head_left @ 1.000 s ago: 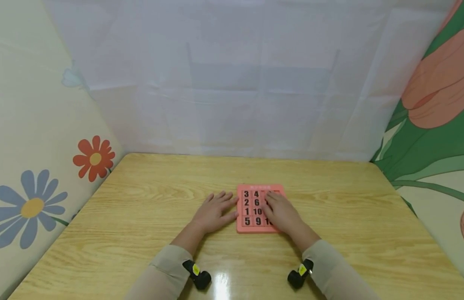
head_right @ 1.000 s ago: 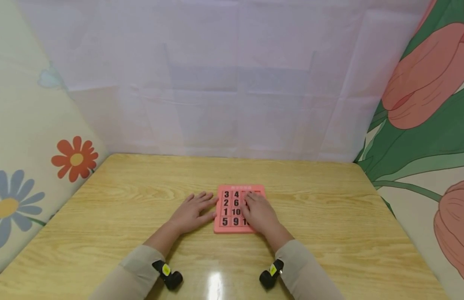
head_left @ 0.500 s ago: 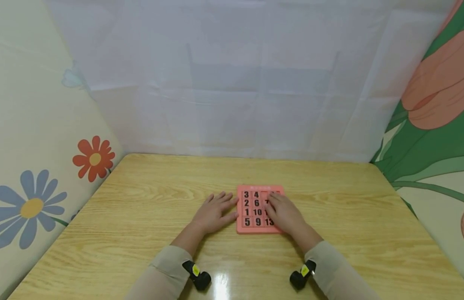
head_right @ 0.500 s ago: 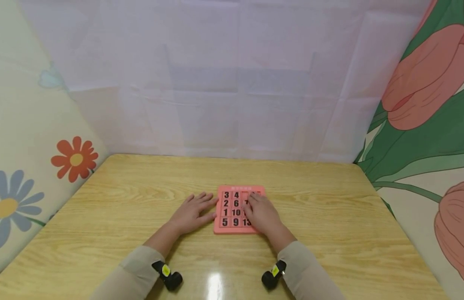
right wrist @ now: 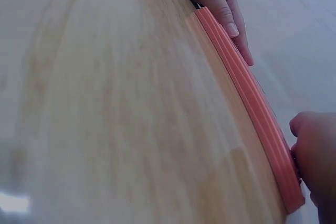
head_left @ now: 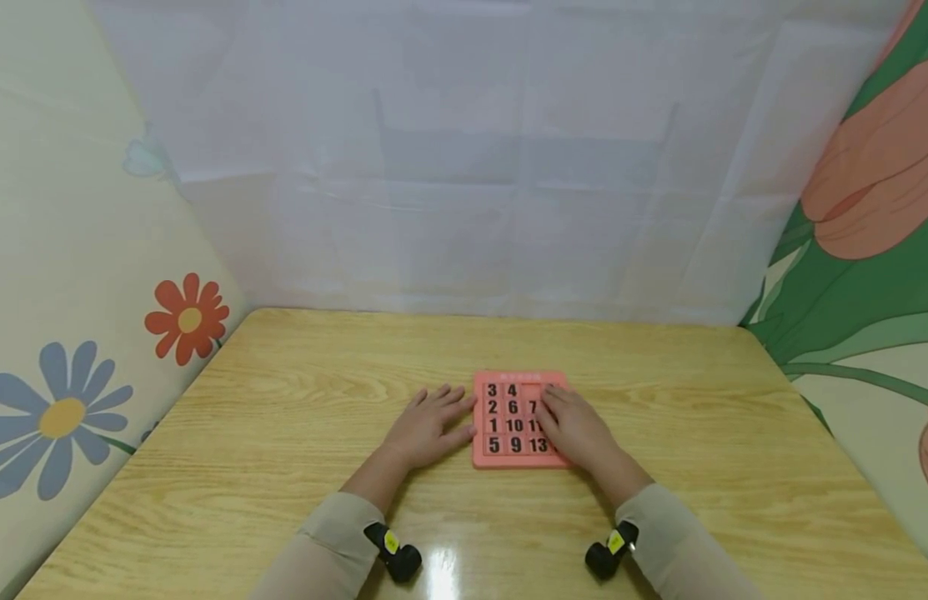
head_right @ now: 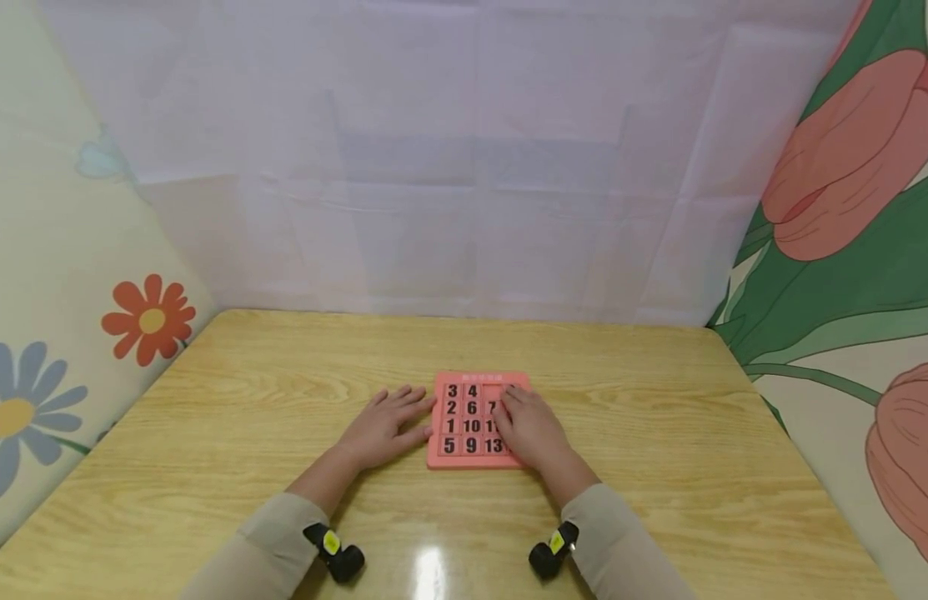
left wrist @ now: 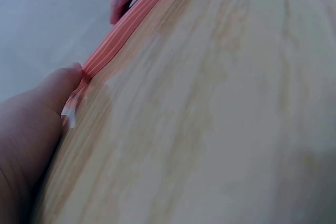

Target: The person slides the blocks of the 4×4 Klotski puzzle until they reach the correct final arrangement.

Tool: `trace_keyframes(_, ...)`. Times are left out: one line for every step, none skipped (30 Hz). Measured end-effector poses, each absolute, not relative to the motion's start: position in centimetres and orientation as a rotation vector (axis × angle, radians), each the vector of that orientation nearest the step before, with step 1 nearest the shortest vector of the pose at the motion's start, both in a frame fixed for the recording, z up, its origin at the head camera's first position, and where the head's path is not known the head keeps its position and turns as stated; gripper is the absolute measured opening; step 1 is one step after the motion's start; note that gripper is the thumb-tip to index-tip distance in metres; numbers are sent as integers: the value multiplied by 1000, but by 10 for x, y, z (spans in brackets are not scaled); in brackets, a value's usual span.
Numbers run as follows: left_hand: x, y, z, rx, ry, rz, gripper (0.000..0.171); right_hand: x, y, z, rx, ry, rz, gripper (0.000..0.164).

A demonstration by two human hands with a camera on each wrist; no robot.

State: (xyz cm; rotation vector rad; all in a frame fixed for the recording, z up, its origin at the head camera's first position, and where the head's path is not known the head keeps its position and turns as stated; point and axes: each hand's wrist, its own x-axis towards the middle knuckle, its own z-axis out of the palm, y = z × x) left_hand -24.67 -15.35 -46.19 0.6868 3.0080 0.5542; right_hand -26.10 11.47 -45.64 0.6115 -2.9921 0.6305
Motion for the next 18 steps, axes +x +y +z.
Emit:
trace_keyframes(-247,-153,-462,685,3007,555,59,-261,115,-456,615,-2988,631,50)
trace_keyframes(-247,-153,-462,683,3006,559,59,-261,115,-457,618,-2988,627,50)
trace_keyframes(-246,-153,-462,682,3005,562,59,-261,116,-457,621,-2989,623,50)
trace_keyframes(-247,-153,-462,682,3006,563,59,-261,116,-456,621,-2991,625,50)
trace_keyframes(-247,-153,-462,684,3006,564,59,-260,116,-456,621,-2993,626,50)
trace_keyframes(-247,-153,-462,686,3006,565,59,-260,116,-456,622,-2993,629,50)
trace_keyframes(-247,-153,-463,689,3007,566,59,-260,116,-456,623,-2992,632,50)
trace_keyframes(-246,-153,-463,691,3007,567,59,-260,116,-456,622,-2993,636,51)
trace_keyframes(-246,-153,-463,694,3008,564,59,-259,116,-456,617,-2992,645,51)
trace_keyframes(-246,-153,-463,694,3008,562,59,-259,116,-457,612,-2991,651,51)
trace_keyframes(-246,-153,-463,694,3008,564,59,-259,116,-457,608,-2986,657,51)
trace_keyframes(-246,-153,-463,693,3007,565,59,-258,116,-457,602,-2983,662,52)
trace_keyframes(-246,-154,-463,692,3008,566,59,-258,116,-457,596,-2980,668,52)
trace_keyframes(-246,-154,-463,690,3008,567,59,-258,116,-457,590,-2977,672,52)
trace_keyframes(-246,-154,-463,689,3008,569,59,-258,115,-457,587,-2971,674,52)
trace_keyframes(-246,-154,-463,687,3009,568,59,-257,114,-457,588,-2965,675,51)
trace_keyframes(-246,-154,-463,687,3011,567,59,-257,112,-456,596,-2953,679,50)
trace_keyframes(-246,-154,-463,688,3012,566,59,-257,110,-456,607,-2943,679,50)
